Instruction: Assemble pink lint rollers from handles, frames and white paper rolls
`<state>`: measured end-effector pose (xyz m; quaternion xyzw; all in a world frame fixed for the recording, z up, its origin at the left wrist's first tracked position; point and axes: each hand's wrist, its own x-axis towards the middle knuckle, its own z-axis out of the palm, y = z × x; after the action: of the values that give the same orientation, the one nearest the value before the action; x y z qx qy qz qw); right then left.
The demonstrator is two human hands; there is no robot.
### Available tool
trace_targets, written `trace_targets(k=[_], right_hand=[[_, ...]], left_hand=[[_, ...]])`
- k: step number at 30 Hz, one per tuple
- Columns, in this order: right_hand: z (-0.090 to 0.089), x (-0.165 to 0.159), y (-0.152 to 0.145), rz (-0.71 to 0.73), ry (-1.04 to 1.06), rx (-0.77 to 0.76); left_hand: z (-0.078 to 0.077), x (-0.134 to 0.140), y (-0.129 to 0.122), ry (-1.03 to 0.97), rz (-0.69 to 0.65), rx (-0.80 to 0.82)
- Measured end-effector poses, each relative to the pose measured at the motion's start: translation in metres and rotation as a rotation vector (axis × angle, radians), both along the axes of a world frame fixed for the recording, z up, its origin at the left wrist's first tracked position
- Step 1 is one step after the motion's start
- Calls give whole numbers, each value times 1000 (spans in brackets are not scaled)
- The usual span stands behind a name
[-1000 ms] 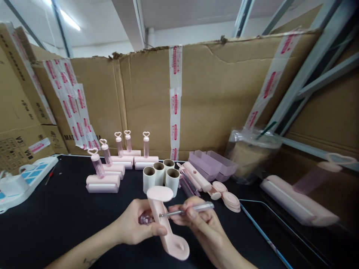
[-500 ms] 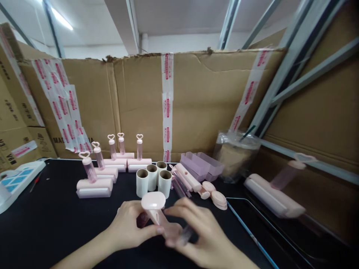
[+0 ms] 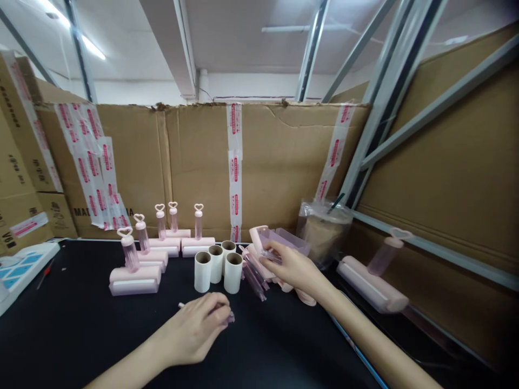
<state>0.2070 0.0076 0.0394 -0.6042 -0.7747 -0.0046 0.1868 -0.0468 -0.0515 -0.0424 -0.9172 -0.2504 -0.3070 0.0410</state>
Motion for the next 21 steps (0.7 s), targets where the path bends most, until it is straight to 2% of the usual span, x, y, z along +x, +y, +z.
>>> trace_targets(k=[2,5,8,14,21], right_hand=[[-1,1,18,-36,-76,-37],[-5,0,36,-93,-163,-53],[-6,1,47,-151,-251,-76],[-8,-1,56,-189,-364,-132],[0,-7,40,-197,-325,-35]], left_hand=[[-2,0,4,87,10,135],[-4,1,6,147,-47,342],[-3,4,6,156,-89,461],[-4,7,4,155,-136,522],[-4,8,1,164,-137,529]])
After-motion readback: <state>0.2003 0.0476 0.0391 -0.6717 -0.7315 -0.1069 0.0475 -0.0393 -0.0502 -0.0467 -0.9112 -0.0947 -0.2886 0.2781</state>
